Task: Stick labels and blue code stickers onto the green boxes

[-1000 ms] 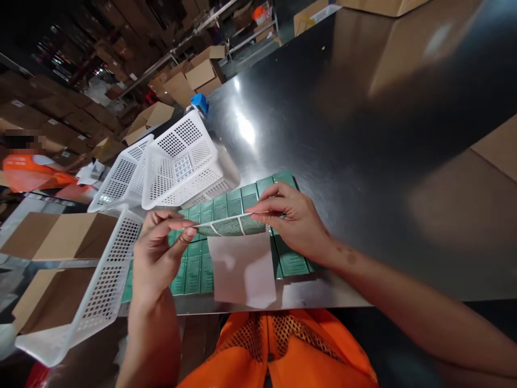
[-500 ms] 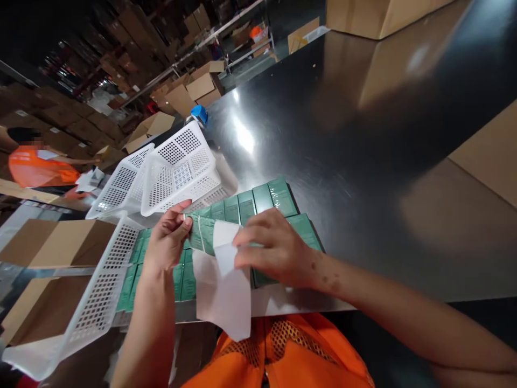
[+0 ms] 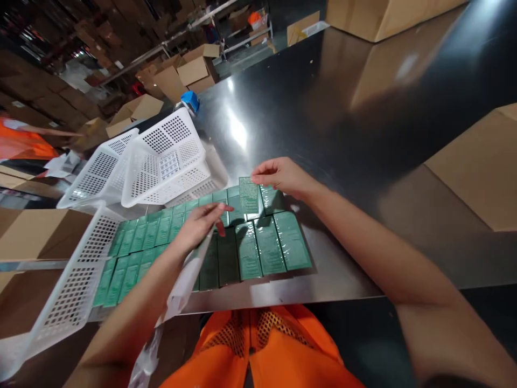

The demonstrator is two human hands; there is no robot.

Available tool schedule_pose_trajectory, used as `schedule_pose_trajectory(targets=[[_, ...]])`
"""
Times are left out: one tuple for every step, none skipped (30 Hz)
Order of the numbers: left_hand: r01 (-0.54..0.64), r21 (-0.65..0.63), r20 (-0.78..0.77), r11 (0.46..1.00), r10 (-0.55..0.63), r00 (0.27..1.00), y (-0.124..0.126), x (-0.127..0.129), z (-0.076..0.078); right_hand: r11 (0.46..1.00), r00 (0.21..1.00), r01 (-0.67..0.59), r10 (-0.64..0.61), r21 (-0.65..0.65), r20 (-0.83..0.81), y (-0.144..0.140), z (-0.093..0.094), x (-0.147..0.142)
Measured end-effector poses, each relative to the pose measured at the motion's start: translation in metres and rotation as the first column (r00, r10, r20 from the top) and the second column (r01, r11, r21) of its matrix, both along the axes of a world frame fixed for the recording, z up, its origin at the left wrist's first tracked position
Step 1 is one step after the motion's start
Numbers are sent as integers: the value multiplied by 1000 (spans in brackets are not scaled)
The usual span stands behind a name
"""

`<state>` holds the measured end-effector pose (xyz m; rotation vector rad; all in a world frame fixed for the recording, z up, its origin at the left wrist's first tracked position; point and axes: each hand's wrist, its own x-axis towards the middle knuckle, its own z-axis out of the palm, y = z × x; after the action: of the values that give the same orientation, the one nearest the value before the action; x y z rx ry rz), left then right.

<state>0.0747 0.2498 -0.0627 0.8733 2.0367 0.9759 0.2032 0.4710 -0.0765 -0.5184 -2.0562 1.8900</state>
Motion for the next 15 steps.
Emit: schedule_pose_trajectory(targets=[[56,-10,-29,998,-57,998,6,6,-6,1000,1000,3,-3,-18,23,3,-8,-4],[104,-20,-43,994,-105,994,11,9,-12,999,999,3,-2,-34,40,4,-14,-6],[137,-36,-40,990,-139,990,15,10,-16,999,999,0,3,-48,51,4,-19,-8],[154,-53,-23,987,-155,988,19,11,-21,998,998,-14,18,-55,60,4,-22,-9],[156,-69,-1,985,-156,988,22,10,-24,998,997,-33,37,-57,66,4,-25,-10],[149,-83,18,985,-148,989,25,10,-27,997,996,-51,54,-53,68,5,-27,-12],[136,-95,29,986,-134,991,27,10,-29,997,995,-69,72,-42,70,5,-30,-14],[123,-104,31,987,-121,992,29,11,-31,996,994,-84,86,-22,73,6,-32,-16],[109,-114,23,987,-107,994,31,12,-32,996,993,-91,90,9,74,7,-35,-19],[98,-129,13,987,-97,995,34,13,-33,994,993,-90,85,56,77,8,-39,-21],[92,-149,4,985,-92,996,36,15,-34,989,994,-79,69,125,80,9,-42,-23],[88,-173,-3,981,-90,996,38,16,-34,976,995,-64,46,209,87,10,-45,-25],[84,-198,-6,977,-87,996,40,18,-35,953,995,-47,19,298,95,10,-47,-27],[82,-227,-7,970,-86,996,42,19,-35,925,994,-33,-8,378,106,9,-49,-27],[84,-256,-11,963,-89,996,44,19,-36,897,993,-25,-30,442,118,9,-50,-28]])
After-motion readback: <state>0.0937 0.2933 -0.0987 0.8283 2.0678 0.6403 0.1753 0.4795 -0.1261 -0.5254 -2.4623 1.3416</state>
